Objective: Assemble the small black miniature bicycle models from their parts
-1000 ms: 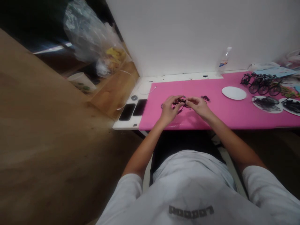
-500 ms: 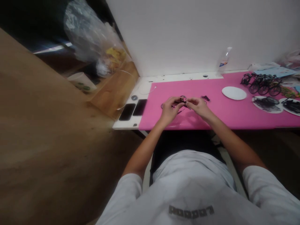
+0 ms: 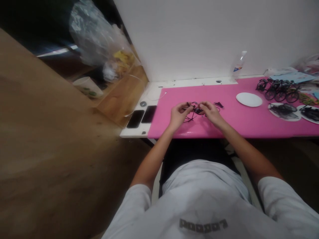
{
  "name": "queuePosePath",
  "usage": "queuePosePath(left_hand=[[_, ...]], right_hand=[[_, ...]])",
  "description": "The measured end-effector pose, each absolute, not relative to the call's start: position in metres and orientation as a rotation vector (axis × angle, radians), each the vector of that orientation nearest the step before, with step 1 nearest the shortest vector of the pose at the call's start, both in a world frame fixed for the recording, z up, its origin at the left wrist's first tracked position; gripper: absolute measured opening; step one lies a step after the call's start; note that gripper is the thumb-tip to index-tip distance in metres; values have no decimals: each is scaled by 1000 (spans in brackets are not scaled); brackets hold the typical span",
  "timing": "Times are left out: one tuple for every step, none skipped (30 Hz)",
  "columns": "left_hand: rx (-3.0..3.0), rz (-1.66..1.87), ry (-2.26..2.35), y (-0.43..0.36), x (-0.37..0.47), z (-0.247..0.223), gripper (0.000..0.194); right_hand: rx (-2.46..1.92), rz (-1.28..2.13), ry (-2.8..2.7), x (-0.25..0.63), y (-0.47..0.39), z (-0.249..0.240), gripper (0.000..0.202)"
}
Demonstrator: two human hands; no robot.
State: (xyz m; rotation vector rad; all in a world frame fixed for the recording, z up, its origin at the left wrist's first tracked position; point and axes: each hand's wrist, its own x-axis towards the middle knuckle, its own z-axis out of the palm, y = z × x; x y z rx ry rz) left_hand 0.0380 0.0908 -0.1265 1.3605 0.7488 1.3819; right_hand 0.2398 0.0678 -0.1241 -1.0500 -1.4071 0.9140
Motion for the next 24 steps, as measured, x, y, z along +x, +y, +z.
queuePosePath(left_hand=[[1321, 1377, 770, 94, 37, -127, 49], [1278, 1375, 790, 97, 35, -127, 51], [1235, 1373, 806, 99, 34, -128, 52], [1193, 1372, 814, 102, 32, -129, 53], [1153, 1372, 818, 104, 31, -129, 54], [1119, 1375, 820, 105, 29, -130, 55], [1092, 1377, 821, 106, 28, -130, 54], [1070, 1380, 821, 106, 28, -129, 53], [1050, 1384, 824, 106, 27, -128, 51], [1028, 1390, 827, 106, 27, -127, 48], [1008, 1395, 826, 105, 27, -126, 44], [986, 1400, 823, 104, 28, -125, 39], [965, 1404, 818, 104, 28, -124, 34], [947, 1406, 811, 103, 28, -124, 30], [934, 1403, 803, 103, 28, -123, 26], [924, 1398, 794, 103, 28, -124, 23], [915, 1391, 786, 104, 28, -124, 21], [906, 1381, 778, 105, 27, -126, 20], [895, 1369, 768, 107, 26, -127, 19], [882, 1352, 760, 109, 25, -130, 18], [868, 1333, 754, 111, 23, -133, 17], [854, 1310, 749, 114, 21, -136, 17], [844, 1286, 747, 117, 20, -139, 18], [838, 1261, 744, 120, 18, -142, 19]], right_hand=[[-1046, 850, -1416, 241, 72, -129, 38], [-1052, 777, -1443, 243, 76, -135, 35], [-1067, 706, -1481, 244, 80, -141, 32], [-1090, 646, -1535, 246, 84, -147, 29], [-1113, 596, -1607, 247, 87, -153, 26], [-1133, 549, -1692, 248, 89, -159, 23], [-1144, 507, -1791, 248, 90, -165, 21], [-1145, 461, -1891, 248, 91, -170, 19], [-1143, 407, -1983, 247, 91, -176, 19], [-1145, 348, -2056, 246, 91, -181, 20], [-1150, 295, -2119, 245, 91, -185, 22], [-1158, 251, -2173, 244, 92, -189, 23], [-1165, 220, -2219, 243, 92, -191, 25], [-1169, 201, -2259, 242, 92, -193, 25], [-1174, 188, -2288, 241, 92, -195, 25], [-1184, 174, -2303, 241, 92, -196, 24], [-1199, 155, -2305, 241, 93, -196, 23], [-1215, 135, -2301, 241, 93, -196, 21], [-1227, 118, -2297, 240, 93, -195, 19], [-1234, 108, -2297, 240, 93, -195, 18], [-1233, 110, -2298, 240, 93, -195, 16], [-1229, 128, -2294, 239, 93, -194, 14], [-1223, 161, -2280, 239, 93, -194, 12], [-1217, 204, -2252, 239, 94, -194, 10]])
